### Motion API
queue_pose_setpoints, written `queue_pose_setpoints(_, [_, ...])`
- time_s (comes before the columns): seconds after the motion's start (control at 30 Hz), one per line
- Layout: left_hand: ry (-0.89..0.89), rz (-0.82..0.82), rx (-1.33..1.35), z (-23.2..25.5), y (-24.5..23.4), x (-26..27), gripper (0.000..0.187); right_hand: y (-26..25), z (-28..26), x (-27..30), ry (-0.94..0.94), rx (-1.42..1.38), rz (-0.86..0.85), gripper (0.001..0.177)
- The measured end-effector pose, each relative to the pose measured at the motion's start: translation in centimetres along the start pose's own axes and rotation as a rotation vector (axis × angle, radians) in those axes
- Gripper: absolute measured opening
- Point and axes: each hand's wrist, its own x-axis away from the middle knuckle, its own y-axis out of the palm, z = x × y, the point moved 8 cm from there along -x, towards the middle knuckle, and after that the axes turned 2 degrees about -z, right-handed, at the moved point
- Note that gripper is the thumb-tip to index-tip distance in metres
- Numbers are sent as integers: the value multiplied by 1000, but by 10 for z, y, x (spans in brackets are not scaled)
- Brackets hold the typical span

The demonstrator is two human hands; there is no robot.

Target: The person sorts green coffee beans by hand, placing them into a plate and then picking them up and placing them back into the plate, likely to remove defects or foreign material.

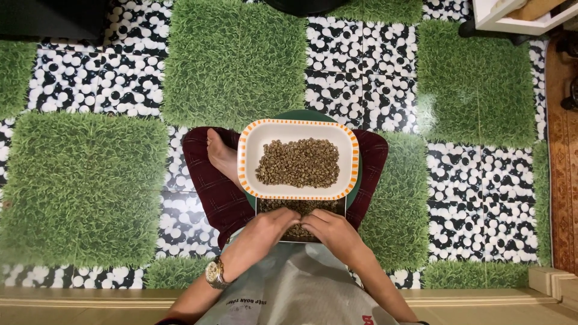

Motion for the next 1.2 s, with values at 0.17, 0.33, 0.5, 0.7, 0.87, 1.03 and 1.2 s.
queue_pose_setpoints(0.17, [34, 148, -80, -17, -38, -19, 17, -9, 12, -4, 37, -256, 73, 9])
queue_pose_setpoints(0.33, [9, 260, -531, -22, -75, -53, 10, -8, 54, -17, 45, -289, 209, 11])
queue_pose_setpoints(0.5, [12, 352, -545, -39, -83, -63, 15, -45, 68, -69, 38, -189, 255, 10])
queue_pose_setpoints(0.7, [-40, 357, -449, -38, -87, -65, 25, -79, 45, -118, 27, -51, 293, 13])
queue_pose_setpoints(0.87, [-41, 382, -399, -31, -89, -57, 39, -82, 40, -133, 26, -73, 224, 19])
queue_pose_setpoints(1.03, [40, 418, -312, -10, -97, -44, 30, -79, 44, -135, 48, -106, 206, 25])
queue_pose_setpoints(1.2, [130, 422, -283, -21, -78, -14, 21, -100, 29, -112, 77, -21, 221, 26])
